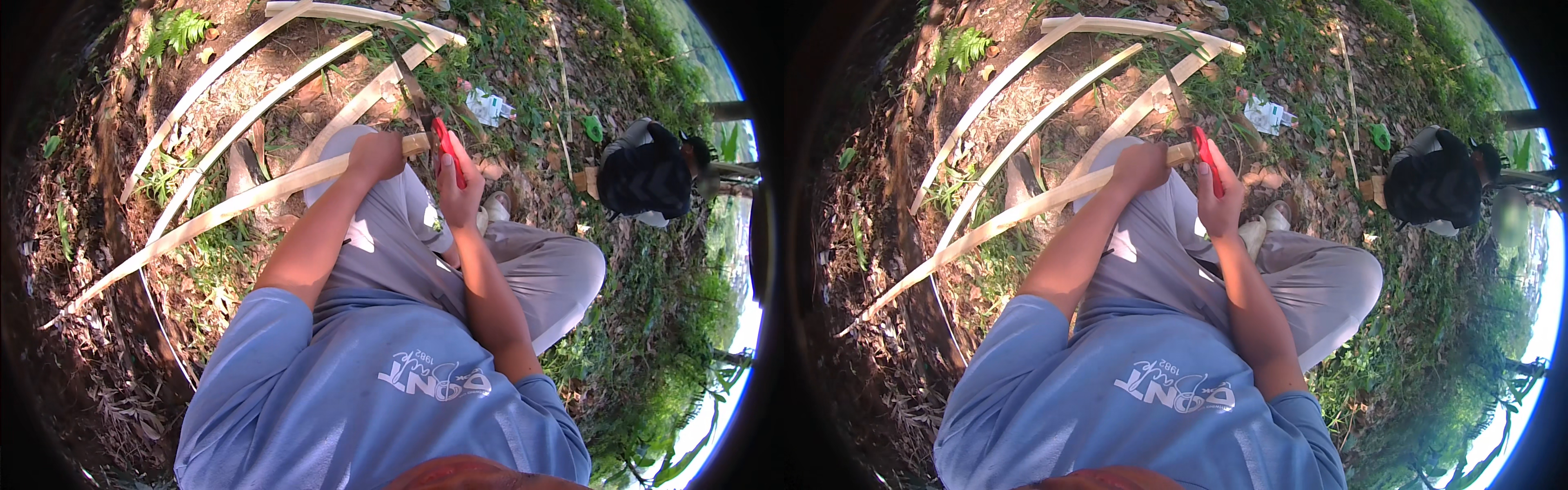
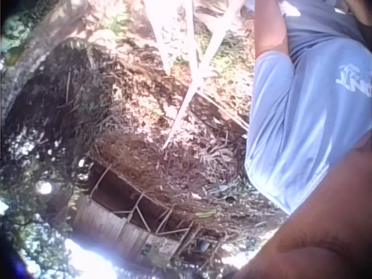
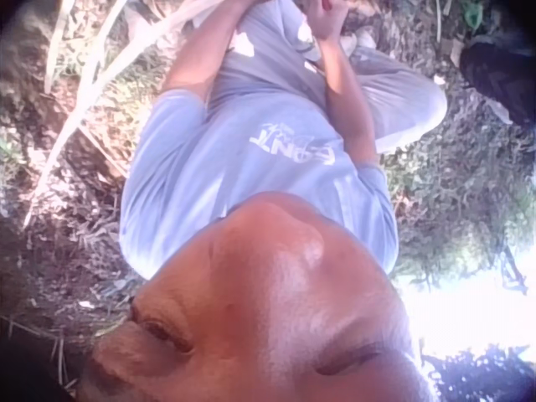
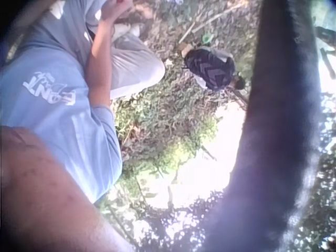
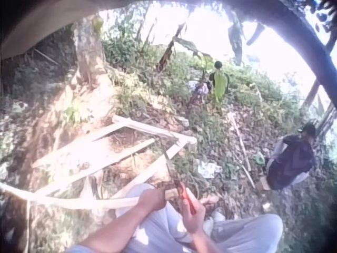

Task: The person sits on the ground and uses a red-handled knife to shave thin strips of bamboo. They hold the bamboo piece against their leg and repeatedly scrape the blade along its length to remove the outer layer, creating a pile of shavings.

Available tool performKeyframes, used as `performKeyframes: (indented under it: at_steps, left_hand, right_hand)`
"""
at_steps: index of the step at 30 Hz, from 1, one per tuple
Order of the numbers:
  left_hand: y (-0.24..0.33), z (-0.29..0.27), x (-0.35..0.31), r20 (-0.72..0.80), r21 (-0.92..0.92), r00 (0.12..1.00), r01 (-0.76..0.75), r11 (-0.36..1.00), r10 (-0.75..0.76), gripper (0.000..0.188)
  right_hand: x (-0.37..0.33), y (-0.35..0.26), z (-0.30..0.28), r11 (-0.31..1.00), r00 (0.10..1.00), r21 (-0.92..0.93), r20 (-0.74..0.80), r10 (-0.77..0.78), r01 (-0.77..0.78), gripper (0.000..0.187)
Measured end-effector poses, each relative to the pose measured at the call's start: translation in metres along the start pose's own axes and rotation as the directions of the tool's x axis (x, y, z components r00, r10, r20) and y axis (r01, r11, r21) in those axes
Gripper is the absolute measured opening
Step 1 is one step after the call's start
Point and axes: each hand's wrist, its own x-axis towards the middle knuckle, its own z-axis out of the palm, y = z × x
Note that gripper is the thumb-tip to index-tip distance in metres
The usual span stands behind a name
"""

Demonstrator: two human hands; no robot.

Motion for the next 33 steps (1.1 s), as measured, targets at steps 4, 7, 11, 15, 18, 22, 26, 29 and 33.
performKeyframes:
  at_steps: [4,7,11,15,18,22,26,29,33]
  left_hand:
    - [-0.002,0.000,0.002,0.019,-0.026,1.000,0.021,0.999,-0.020,0.027]
    - [-0.001,-0.001,0.003,0.030,-0.027,1.000,0.010,1.000,-0.010,0.028]
    - [-0.002,-0.005,-0.002,0.049,-0.061,0.999,0.022,0.998,-0.019,0.028]
    - [0.000,-0.005,0.000,0.073,-0.076,0.996,0.049,0.996,-0.043,0.029]
    - [-0.004,-0.005,0.000,0.072,-0.108,0.997,0.042,0.993,-0.035,0.031]
    - [-0.016,0.000,0.003,0.049,-0.144,0.999,0.015,0.989,-0.008,0.033]
    - [-0.025,0.007,0.009,0.042,-0.162,0.999,-0.018,0.987,0.026,0.036]
    - [-0.029,0.006,0.009,0.059,-0.194,0.997,-0.042,0.980,0.054,0.042]
    - [-0.030,0.000,0.007,0.090,-0.261,0.994,-0.038,0.965,0.064,0.049]
  right_hand:
    - [-0.002,-0.007,0.000,0.999,0.999,0.017,0.008,0.038,-0.039,0.046]
    - [-0.003,0.005,-0.003,1.000,1.000,-0.013,0.010,0.015,-0.015,0.045]
    - [-0.004,-0.014,-0.004,0.989,0.992,0.086,0.041,0.120,-0.123,0.046]
    - [-0.003,0.002,-0.005,0.999,0.999,-0.051,0.043,-0.003,0.006,0.046]
    - [-0.008,-0.008,-0.003,0.998,0.997,0.002,0.037,0.061,-0.061,0.046]
    - [-0.009,-0.010,-0.006,0.995,0.995,0.024,0.037,0.093,-0.094,0.046]
    - [-0.008,-0.013,-0.006,0.994,0.994,0.045,0.031,0.101,-0.102,0.046]
    - [-0.008,-0.015,-0.007,0.992,0.993,0.047,0.031,0.117,-0.119,0.046]
    - [-0.008,-0.014,-0.008,0.992,0.992,0.043,0.028,0.121,-0.122,0.045]
